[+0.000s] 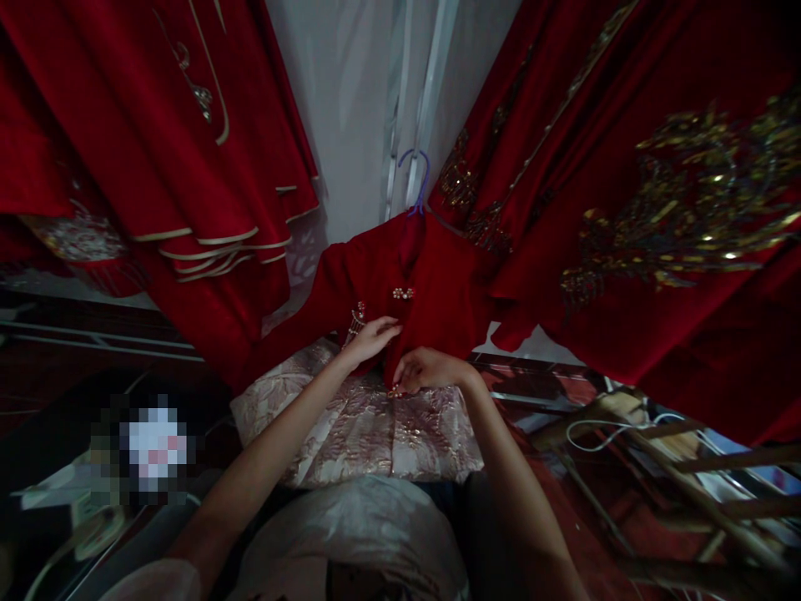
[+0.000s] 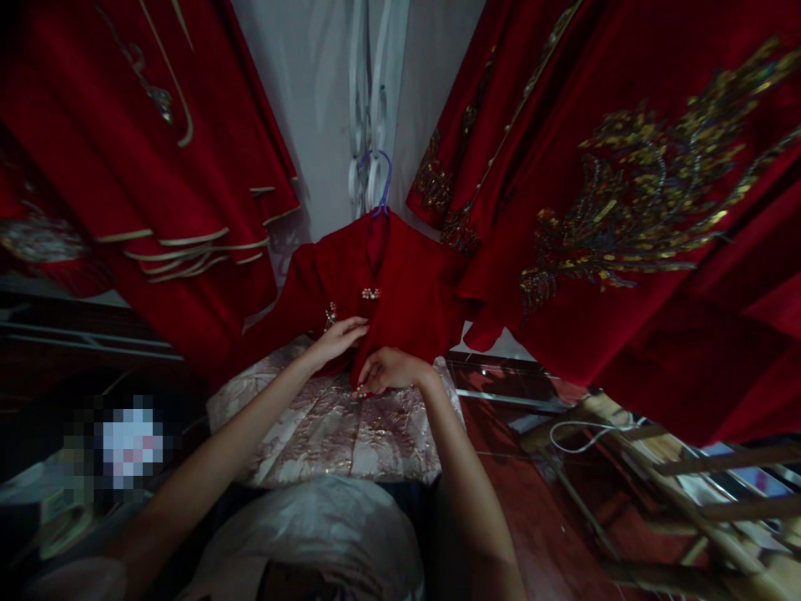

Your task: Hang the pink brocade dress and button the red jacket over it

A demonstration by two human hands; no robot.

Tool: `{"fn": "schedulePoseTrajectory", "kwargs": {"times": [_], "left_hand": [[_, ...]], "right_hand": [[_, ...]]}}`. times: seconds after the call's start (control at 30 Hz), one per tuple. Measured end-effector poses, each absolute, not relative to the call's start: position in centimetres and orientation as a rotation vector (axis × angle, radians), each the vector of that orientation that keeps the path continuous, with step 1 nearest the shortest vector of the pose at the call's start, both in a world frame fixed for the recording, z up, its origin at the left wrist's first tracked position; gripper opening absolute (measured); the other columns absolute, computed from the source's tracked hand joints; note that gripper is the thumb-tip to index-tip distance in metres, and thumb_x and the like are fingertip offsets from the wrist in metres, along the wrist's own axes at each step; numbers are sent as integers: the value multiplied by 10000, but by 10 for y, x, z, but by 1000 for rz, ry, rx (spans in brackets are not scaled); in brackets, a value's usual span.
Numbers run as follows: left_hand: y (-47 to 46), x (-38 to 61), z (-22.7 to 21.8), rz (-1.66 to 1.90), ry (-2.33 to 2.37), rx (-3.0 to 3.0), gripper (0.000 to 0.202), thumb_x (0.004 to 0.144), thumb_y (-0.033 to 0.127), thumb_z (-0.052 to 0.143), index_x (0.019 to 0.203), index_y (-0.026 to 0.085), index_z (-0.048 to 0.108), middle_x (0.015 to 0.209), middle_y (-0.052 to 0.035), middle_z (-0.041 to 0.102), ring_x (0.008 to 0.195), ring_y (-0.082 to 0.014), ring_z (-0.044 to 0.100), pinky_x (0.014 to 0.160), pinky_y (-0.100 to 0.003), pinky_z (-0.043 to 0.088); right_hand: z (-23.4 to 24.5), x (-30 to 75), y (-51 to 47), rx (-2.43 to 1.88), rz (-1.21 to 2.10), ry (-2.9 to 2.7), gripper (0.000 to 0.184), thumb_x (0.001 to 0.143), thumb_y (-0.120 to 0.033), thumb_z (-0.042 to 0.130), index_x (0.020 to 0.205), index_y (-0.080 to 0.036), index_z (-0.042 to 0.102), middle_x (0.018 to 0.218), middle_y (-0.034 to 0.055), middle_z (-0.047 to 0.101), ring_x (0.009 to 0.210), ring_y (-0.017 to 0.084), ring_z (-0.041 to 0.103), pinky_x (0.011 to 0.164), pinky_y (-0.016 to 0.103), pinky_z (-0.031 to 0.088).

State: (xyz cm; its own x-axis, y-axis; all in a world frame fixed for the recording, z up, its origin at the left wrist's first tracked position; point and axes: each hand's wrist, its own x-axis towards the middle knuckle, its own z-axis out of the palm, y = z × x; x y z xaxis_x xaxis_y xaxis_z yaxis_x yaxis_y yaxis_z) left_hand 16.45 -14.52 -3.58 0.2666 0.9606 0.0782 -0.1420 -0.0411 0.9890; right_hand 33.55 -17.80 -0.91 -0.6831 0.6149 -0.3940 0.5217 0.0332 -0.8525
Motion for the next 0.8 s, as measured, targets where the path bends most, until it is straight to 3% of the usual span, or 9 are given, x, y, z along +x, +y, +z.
{"fn": "schedulePoseTrajectory", "kwargs": {"times": [0.1,0.2,0.3,0.37,0.6,0.67,0.8], "left_hand": [[-140,183,-26,1164,796,1459,161,720,198,667,876,175,697,919,-43,705,913,-183,612,900,-300,439],[-130,196,-13,1357,837,1438,163,818,245,566,872,174,702,912,-38,711,933,-182,615,922,-292,434],[-120,201,-1,1525,920,1414,331,892,366,472,826,144,708,810,-38,707,878,-185,630,856,-277,451],[-116,201,4,1554,1002,1486,389,869,452,507,778,135,713,729,-35,697,791,-193,635,762,-270,462],[-122,189,6,1689,1162,1614,302,775,467,652,861,180,690,815,-53,684,718,-158,615,652,-246,462],[-126,185,9,1691,1149,1788,309,803,429,634,1003,195,666,962,-72,653,814,-166,598,707,-259,476],[-127,182,14,1454,1018,2247,389,856,362,577,1225,237,586,1161,-84,588,1080,-226,517,971,-349,403]], "right_hand": [[-11,337,-177,-1214,1790,-2188,277,641,-196,673,904,-117,705,785,49,719,639,109,624,600,219,488],[-9,338,-177,-1209,1757,-2212,274,632,-176,657,895,-113,702,799,54,723,644,109,623,618,223,489],[-7,339,-177,-1200,1723,-2218,295,617,-148,643,906,-113,694,823,53,727,666,112,632,643,228,492],[-5,340,-177,-1189,1718,-2208,304,617,-147,640,915,-113,691,837,54,728,682,117,639,652,232,493],[-5,340,-178,-1187,1732,-2193,299,616,-130,637,910,-121,694,802,37,720,655,100,618,620,212,474],[-6,339,-178,-1193,1725,-2196,300,619,-132,637,913,-117,692,799,39,718,647,97,613,609,209,470],[-5,336,-178,-1207,1671,-2222,279,644,-143,623,913,-113,691,817,51,718,641,95,607,590,203,461]]}}
